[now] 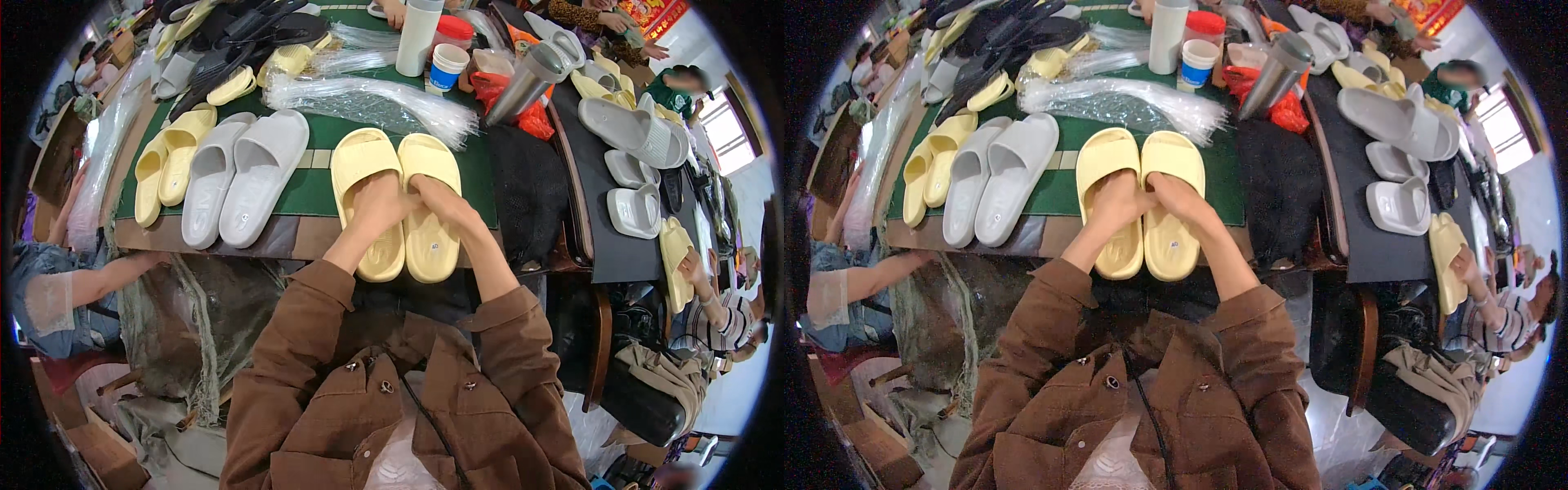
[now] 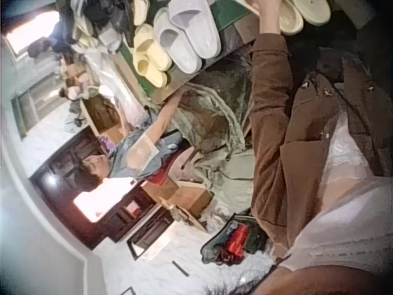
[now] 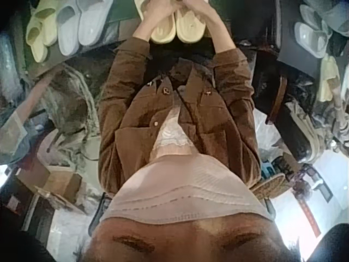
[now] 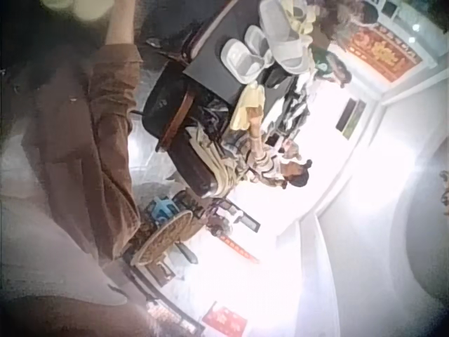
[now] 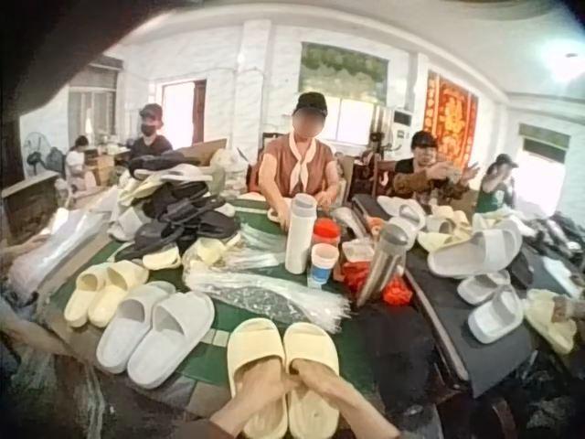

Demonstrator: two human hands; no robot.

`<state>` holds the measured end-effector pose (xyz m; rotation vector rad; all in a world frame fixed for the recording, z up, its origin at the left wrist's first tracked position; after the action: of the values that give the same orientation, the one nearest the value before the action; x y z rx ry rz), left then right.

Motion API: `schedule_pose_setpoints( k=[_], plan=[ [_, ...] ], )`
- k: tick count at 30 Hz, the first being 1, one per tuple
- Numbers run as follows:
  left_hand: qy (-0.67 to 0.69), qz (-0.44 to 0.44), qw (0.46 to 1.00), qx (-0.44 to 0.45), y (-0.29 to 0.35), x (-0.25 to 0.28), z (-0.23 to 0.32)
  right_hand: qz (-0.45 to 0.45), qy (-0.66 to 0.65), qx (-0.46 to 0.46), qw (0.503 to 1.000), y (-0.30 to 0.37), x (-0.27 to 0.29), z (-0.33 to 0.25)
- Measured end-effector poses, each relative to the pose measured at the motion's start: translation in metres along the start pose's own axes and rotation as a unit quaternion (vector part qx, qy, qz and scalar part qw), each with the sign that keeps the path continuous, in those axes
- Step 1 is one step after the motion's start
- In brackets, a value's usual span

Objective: The person assembles plastic slippers by inserting small circular stickers into the footbeds. They handle white, yellow, and black slippers, picking them up, applying the stickers, and placing them back on the table. The task is performed by hand without tools.

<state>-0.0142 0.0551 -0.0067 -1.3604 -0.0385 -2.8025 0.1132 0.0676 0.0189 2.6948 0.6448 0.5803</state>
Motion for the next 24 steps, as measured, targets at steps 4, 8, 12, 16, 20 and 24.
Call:
schedule_pose_setpoints(
  k=[4,8,12,16,20,24],
  plan=[
    [-0.034,0.019,0.999,0.017,0.003,-0.002,0.003,0.019,0.024,0.031,0.999,0.001,-0.001,0.0],
    [-0.079,0.052,0.995,-0.023,0.007,-0.006,0.007,0.069,0.114,0.171,0.976,0.003,0.001,0.02],
    [-0.089,0.001,0.996,-0.013,0.006,-0.008,-0.004,0.154,0.172,0.291,0.929,0.046,-0.006,-0.016],
    [-0.048,-0.02,0.998,0.025,0.011,0.002,0.007,0.192,0.157,0.27,0.93,0.033,0.017,-0.036],
    [-0.077,0.119,0.99,-0.017,0.009,-0.008,0.004,0.224,0.148,0.3,0.915,-0.04,0.043,-0.035],
    [-0.055,0.063,0.997,0.0,0.009,0.003,0.014,0.262,0.28,0.281,0.88,-0.092,0.057,-0.012]
  ],
)
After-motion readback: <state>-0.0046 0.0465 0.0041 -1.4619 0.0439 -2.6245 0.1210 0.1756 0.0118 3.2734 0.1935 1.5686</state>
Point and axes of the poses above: each hand's wrist, its own y-axis away from the middle knuckle, its own x-axis out of the back of the hand, z = x × y, the point moved 2 cm from there along -y, towards the middle knuckle, and after that the axes turned 6 degrees about -y, right-handed, at the moved point
